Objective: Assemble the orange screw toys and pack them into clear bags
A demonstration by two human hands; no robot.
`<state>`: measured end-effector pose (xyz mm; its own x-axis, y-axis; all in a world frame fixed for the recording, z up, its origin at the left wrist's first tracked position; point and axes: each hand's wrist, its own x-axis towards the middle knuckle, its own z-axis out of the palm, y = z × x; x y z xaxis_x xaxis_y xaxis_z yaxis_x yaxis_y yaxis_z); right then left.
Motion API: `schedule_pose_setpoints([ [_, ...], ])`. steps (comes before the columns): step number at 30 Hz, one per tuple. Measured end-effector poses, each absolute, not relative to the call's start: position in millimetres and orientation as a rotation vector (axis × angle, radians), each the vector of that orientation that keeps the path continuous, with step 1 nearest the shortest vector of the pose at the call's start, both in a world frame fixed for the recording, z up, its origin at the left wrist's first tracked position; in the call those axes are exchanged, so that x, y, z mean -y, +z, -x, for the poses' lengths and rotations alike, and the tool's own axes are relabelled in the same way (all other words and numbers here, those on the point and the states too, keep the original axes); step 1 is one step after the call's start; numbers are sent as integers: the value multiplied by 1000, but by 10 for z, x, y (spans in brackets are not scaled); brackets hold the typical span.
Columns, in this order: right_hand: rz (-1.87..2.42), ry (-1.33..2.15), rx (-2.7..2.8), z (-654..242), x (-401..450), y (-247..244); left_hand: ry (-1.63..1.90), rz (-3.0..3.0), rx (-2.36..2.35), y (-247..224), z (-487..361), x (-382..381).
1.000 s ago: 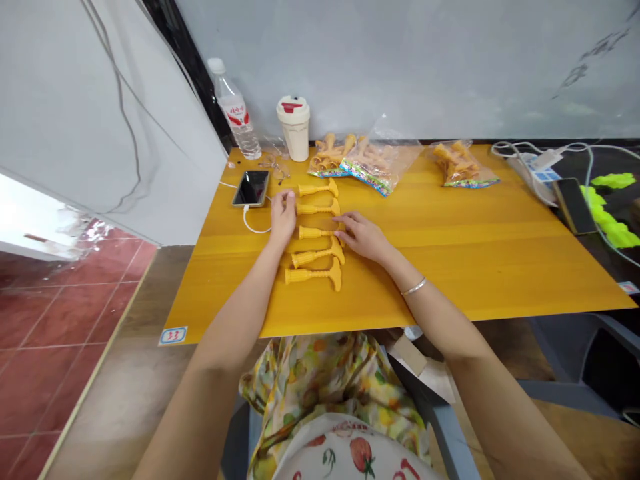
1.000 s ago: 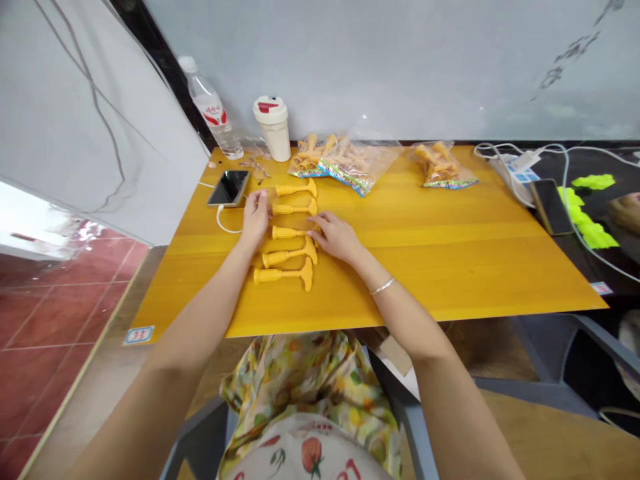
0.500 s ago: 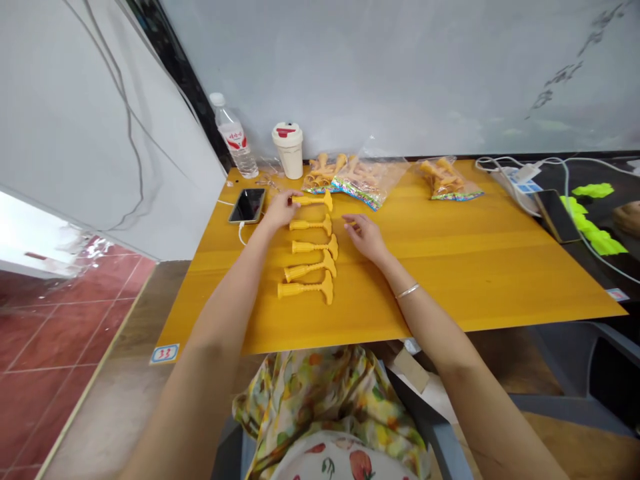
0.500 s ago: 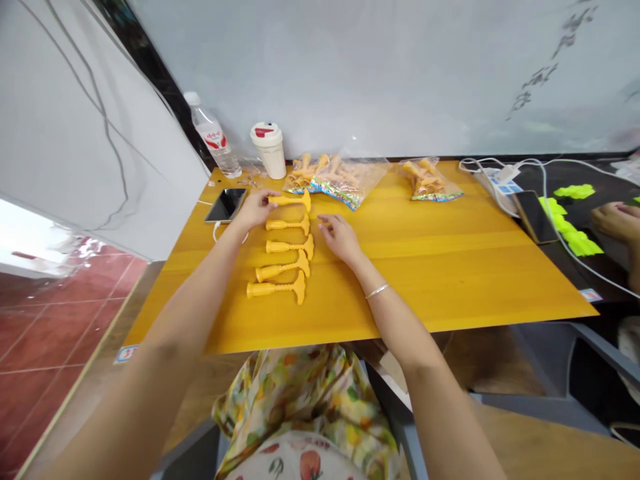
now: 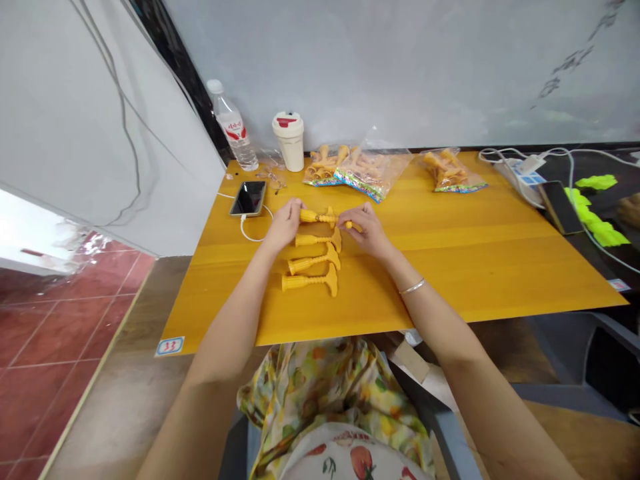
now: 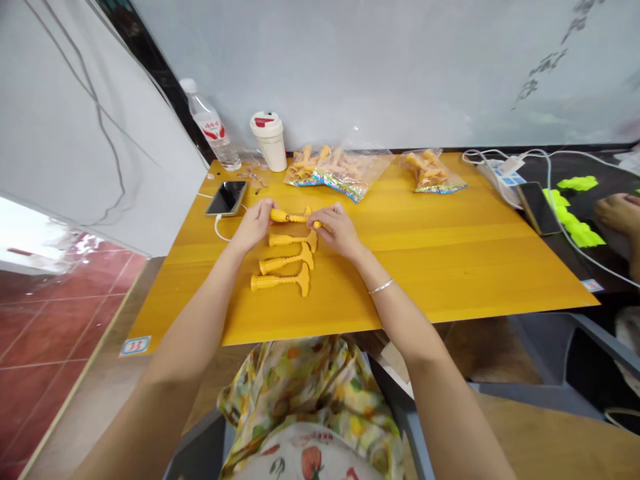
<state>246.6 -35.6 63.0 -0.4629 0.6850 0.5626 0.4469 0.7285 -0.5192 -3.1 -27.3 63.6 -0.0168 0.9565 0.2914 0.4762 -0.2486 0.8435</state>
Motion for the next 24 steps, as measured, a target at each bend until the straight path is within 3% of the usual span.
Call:
schedule_pose_setpoints([
  [5,991,-39,2137,-2692,228,652,1506,-1559,-1800,501,406,78],
  [15,1640,-90,2313,-2931,142,600,1271,-2066,-1846,228,429,-31],
  [24,1828,-60,2282,-3010,162,673,1177,-2178,-1808,199,397,-7],
])
